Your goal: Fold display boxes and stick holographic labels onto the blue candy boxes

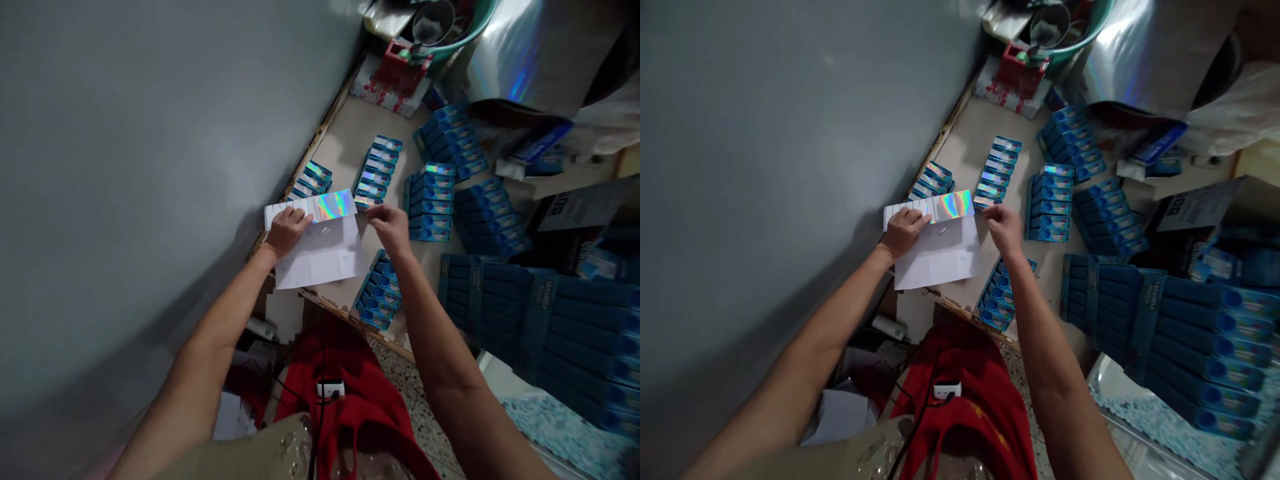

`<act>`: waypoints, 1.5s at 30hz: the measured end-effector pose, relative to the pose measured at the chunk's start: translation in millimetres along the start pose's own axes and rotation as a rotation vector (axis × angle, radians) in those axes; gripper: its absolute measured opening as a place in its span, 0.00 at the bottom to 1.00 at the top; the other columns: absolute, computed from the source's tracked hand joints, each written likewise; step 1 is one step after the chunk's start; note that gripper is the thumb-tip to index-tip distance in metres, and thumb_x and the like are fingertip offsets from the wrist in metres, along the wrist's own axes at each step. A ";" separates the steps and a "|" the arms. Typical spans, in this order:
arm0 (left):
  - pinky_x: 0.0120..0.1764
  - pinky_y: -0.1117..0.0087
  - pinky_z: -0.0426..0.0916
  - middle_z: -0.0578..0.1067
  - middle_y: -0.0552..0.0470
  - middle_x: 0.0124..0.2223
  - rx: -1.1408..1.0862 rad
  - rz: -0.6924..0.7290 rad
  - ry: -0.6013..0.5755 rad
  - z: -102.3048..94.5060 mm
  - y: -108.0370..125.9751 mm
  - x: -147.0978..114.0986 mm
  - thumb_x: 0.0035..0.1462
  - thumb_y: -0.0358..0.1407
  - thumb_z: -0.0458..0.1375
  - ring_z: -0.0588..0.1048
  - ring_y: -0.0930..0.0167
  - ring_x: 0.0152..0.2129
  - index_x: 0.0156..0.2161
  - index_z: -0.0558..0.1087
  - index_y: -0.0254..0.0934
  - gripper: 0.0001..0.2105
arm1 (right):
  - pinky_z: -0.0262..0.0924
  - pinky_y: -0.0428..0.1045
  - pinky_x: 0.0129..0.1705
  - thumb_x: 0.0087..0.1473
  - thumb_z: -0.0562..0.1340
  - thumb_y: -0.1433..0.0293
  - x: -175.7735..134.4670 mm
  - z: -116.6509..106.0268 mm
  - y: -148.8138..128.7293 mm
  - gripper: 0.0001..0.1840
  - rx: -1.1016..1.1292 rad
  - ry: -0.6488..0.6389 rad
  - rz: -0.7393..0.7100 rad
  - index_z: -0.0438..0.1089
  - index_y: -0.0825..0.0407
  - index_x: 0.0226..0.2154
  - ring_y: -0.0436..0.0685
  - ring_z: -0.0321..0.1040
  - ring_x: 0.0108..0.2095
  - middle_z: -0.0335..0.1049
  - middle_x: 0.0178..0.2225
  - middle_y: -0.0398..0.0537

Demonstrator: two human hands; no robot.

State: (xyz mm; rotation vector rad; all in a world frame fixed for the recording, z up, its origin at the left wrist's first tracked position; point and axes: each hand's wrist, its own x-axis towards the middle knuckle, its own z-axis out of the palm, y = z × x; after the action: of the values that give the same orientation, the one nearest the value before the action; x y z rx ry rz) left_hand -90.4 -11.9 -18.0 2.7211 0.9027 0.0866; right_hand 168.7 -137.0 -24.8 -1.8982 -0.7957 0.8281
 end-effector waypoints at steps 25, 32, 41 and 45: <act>0.43 0.67 0.70 0.83 0.50 0.36 -0.529 -0.300 -0.071 -25.8 8.8 70.3 0.58 0.35 0.63 0.78 0.65 0.35 0.36 0.84 0.40 0.07 | 0.47 0.67 0.66 0.70 0.53 0.71 17.8 50.6 -68.3 0.19 -0.801 -0.242 -0.586 0.78 0.46 0.52 0.67 0.65 0.56 0.79 0.51 0.54; 0.36 0.70 0.68 0.81 0.52 0.30 -0.630 -0.366 -0.136 -22.6 -4.9 66.0 0.55 0.35 0.61 0.75 0.68 0.28 0.33 0.84 0.38 0.08 | 0.41 0.67 0.70 0.69 0.50 0.75 -29.0 60.6 -30.9 0.27 -0.740 -0.248 -0.599 0.69 0.48 0.64 0.66 0.62 0.63 0.71 0.64 0.54; 0.56 0.54 0.67 0.83 0.46 0.43 -0.192 -0.367 -0.078 -42.7 -3.6 80.3 0.61 0.33 0.65 0.78 0.56 0.47 0.42 0.82 0.39 0.05 | 0.57 0.59 0.51 0.65 0.59 0.63 -76.8 32.1 -48.3 0.12 -0.479 -0.070 -0.314 0.78 0.47 0.37 0.61 0.70 0.39 0.77 0.31 0.49; 0.69 0.43 0.51 0.76 0.41 0.61 -0.142 -0.247 0.168 -60.7 24.8 67.1 0.65 0.34 0.63 0.67 0.53 0.64 0.55 0.76 0.39 0.14 | 0.59 0.52 0.37 0.61 0.62 0.56 -115.1 11.1 -56.5 0.14 -0.083 0.049 -0.012 0.77 0.48 0.35 0.55 0.64 0.28 0.68 0.23 0.41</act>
State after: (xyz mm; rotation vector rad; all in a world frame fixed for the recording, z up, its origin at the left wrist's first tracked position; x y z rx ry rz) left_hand -30.6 23.3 45.3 2.4794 1.2226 0.3210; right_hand 83.2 -200.3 47.7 -1.9772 -0.8216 0.7494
